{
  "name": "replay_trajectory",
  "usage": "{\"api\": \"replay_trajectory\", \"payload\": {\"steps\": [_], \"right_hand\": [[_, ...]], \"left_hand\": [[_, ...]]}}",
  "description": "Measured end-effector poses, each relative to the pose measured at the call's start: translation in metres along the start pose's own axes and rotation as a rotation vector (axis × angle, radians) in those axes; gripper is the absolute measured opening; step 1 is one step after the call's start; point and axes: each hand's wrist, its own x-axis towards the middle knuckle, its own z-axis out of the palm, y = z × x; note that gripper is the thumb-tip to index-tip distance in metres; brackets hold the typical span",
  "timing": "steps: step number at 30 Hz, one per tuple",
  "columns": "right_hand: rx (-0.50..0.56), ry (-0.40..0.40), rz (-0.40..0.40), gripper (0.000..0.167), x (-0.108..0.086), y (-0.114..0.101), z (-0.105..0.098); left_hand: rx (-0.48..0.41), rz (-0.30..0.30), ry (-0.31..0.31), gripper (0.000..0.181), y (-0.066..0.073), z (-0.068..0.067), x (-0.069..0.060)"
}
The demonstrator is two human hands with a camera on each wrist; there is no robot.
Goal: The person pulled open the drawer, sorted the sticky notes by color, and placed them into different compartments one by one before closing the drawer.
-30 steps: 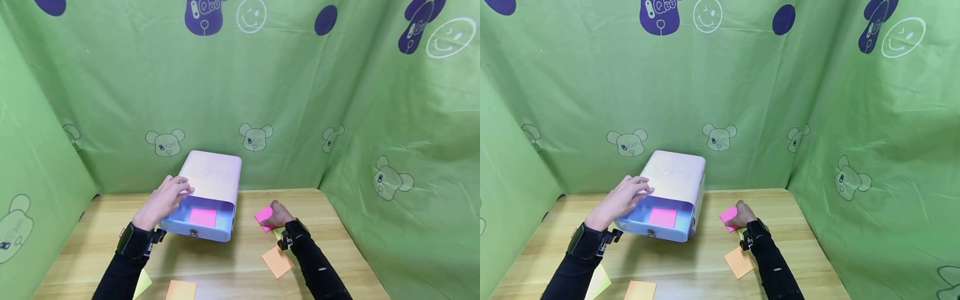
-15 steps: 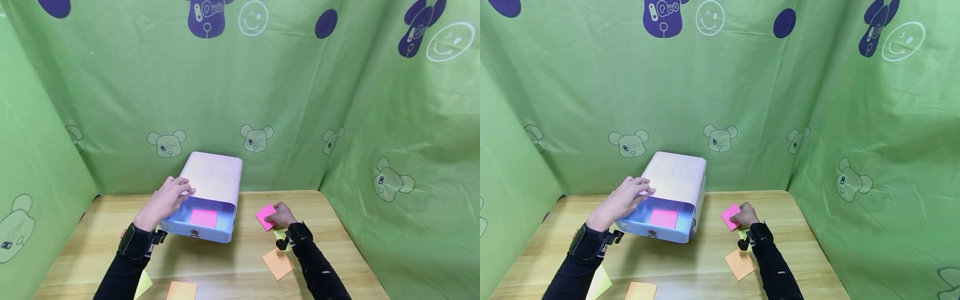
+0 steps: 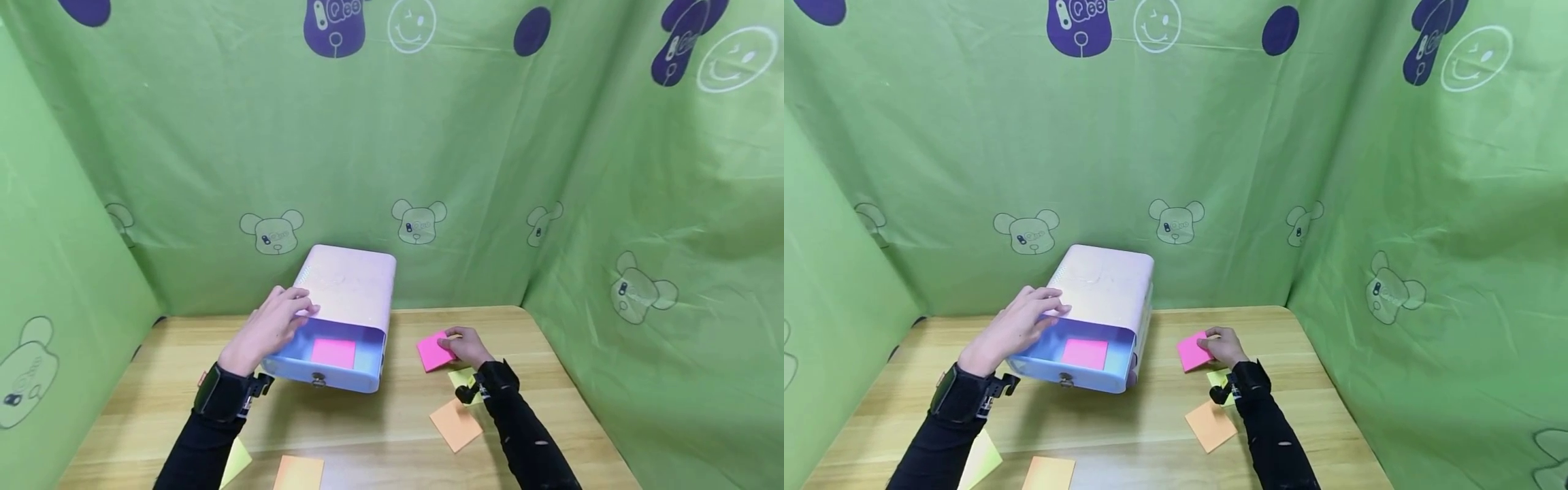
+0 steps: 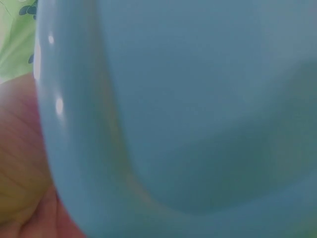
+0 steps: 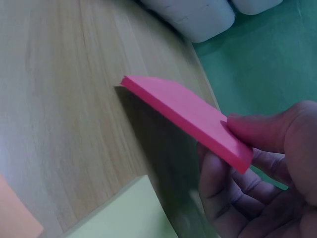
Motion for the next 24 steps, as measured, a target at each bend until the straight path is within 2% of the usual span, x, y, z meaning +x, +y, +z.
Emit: {"api": "replay_trajectory", "payload": {"steps": [7,13,24], "right_hand": [[0.129,-0.019,0.006,0.042,-0.005,-0.005,-0.007],[0.267,-0.008,0.008,0.047,-0.008,-0.021,-0.018],[0.433,-0.020,-0.008,0.056,-0.017,-0.056,-0.037]], "left_hand": [[-0.002,0.003,0.000,0.015,0.001,0.000,0.000],[0.000,-0.007,0.003,0.014,0.002,0.000,0.001],[0.009,-0.012,0.006,0.014,0.002,0.000,0.003]]}}
